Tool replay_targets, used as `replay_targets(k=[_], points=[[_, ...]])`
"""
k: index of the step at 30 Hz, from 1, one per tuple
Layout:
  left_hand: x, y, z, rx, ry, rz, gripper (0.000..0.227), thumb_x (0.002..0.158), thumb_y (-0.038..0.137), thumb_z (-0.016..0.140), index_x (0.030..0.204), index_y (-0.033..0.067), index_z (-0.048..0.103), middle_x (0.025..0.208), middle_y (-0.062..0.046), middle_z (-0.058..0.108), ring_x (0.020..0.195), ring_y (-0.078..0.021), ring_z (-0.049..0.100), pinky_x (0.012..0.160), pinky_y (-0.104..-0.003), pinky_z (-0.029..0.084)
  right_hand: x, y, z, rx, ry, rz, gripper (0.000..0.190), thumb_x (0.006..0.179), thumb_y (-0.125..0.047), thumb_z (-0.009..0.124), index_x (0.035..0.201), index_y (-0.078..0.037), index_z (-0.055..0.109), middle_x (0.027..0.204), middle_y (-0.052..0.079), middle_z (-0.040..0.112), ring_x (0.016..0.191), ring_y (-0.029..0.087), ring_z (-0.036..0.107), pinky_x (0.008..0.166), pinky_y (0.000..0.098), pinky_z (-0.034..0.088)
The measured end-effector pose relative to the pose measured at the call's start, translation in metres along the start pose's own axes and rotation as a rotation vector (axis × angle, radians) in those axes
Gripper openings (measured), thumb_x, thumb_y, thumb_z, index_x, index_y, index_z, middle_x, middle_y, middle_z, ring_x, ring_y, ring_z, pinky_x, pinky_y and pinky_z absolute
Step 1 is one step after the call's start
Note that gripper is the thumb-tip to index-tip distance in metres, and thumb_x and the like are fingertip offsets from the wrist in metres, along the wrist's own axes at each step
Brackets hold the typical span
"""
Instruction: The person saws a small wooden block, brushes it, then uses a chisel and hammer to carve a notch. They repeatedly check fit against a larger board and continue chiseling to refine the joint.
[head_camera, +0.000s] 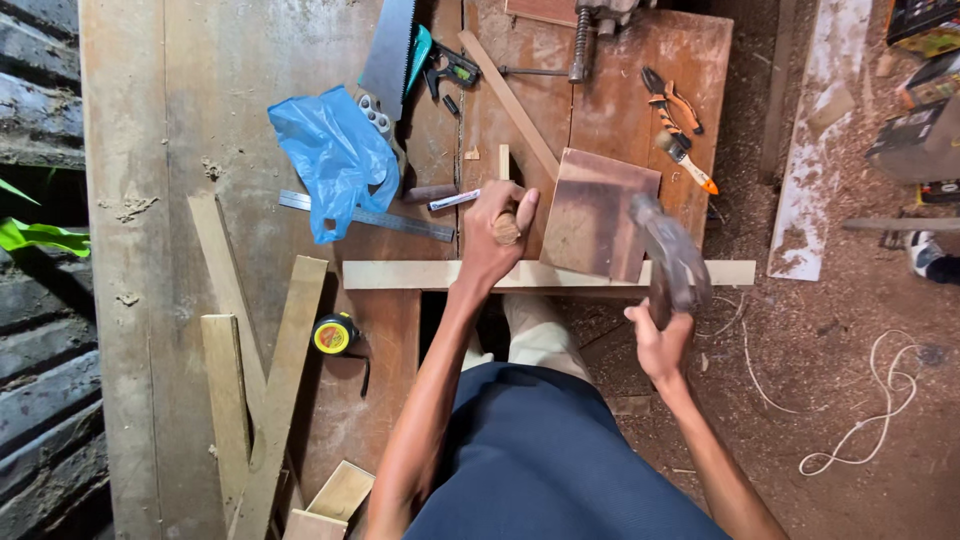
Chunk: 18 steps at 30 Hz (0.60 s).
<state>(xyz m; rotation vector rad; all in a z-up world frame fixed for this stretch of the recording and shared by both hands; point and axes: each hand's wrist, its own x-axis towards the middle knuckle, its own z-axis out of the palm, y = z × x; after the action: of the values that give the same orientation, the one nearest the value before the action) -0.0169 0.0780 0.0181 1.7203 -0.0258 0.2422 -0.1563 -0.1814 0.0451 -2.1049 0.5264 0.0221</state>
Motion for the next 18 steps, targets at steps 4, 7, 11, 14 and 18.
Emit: replay_targets(k=[4, 7, 11, 14, 18], points=[[0.009, 0.014, -0.022, 0.184, 0.0, 0.075, 0.017, 0.098, 0.016, 0.07, 0.095, 0.0013, 0.063, 0.09, -0.016, 0.064, 0.082, -0.0347, 0.061, 0.074, -0.042, 0.051, 0.045, 0.034, 0.02, -0.192, -0.042, 0.108, 0.032, 0.086, -0.018, 0.069, 0.062, 0.001, 0.061, 0.05, -0.001, 0.049, 0.047, 0.011, 0.048, 0.047, 0.0344, 0.035], [0.006, 0.027, -0.031, 0.257, 0.03, -0.131, 0.016, 0.1, 0.016, 0.068, 0.101, 0.0001, 0.067, 0.091, -0.015, 0.068, 0.082, -0.0282, 0.066, 0.074, -0.038, 0.053, 0.084, 0.056, 0.023, -0.297, -0.026, 0.128, 0.036, 0.087, -0.022, 0.071, 0.061, 0.002, 0.062, 0.047, 0.0, 0.05, 0.045, 0.011, 0.052, 0.046, 0.0344, 0.038], [0.002, 0.026, -0.043, 0.214, 0.019, -0.571, 0.02, 0.104, 0.017, 0.062, 0.104, 0.0, 0.074, 0.088, -0.011, 0.077, 0.075, -0.014, 0.067, 0.069, -0.03, 0.053, 0.137, 0.086, 0.035, -0.187, -0.076, 0.237, 0.033, 0.09, -0.02, 0.063, 0.062, -0.002, 0.06, 0.049, 0.0, 0.052, 0.042, 0.014, 0.052, 0.044, 0.0366, 0.04], [0.004, 0.019, -0.05, 0.085, 0.058, -0.464, 0.022, 0.106, 0.013, 0.057, 0.107, -0.003, 0.072, 0.098, -0.009, 0.078, 0.088, -0.0068, 0.068, 0.079, -0.024, 0.054, 0.159, 0.099, 0.047, -0.234, -0.081, 0.166, 0.034, 0.09, -0.019, 0.068, 0.061, -0.005, 0.059, 0.052, 0.0, 0.05, 0.049, 0.013, 0.051, 0.049, 0.0367, 0.039], [0.006, 0.009, -0.061, -0.017, 0.074, -0.512, 0.02, 0.106, 0.007, 0.054, 0.106, -0.0054, 0.07, 0.104, -0.009, 0.076, 0.092, -0.0087, 0.069, 0.085, -0.024, 0.056, 0.174, 0.109, 0.052, -0.252, -0.119, 0.21, 0.037, 0.092, -0.022, 0.07, 0.061, -0.006, 0.056, 0.051, 0.0, 0.05, 0.048, 0.016, 0.05, 0.049, 0.0374, 0.039]])
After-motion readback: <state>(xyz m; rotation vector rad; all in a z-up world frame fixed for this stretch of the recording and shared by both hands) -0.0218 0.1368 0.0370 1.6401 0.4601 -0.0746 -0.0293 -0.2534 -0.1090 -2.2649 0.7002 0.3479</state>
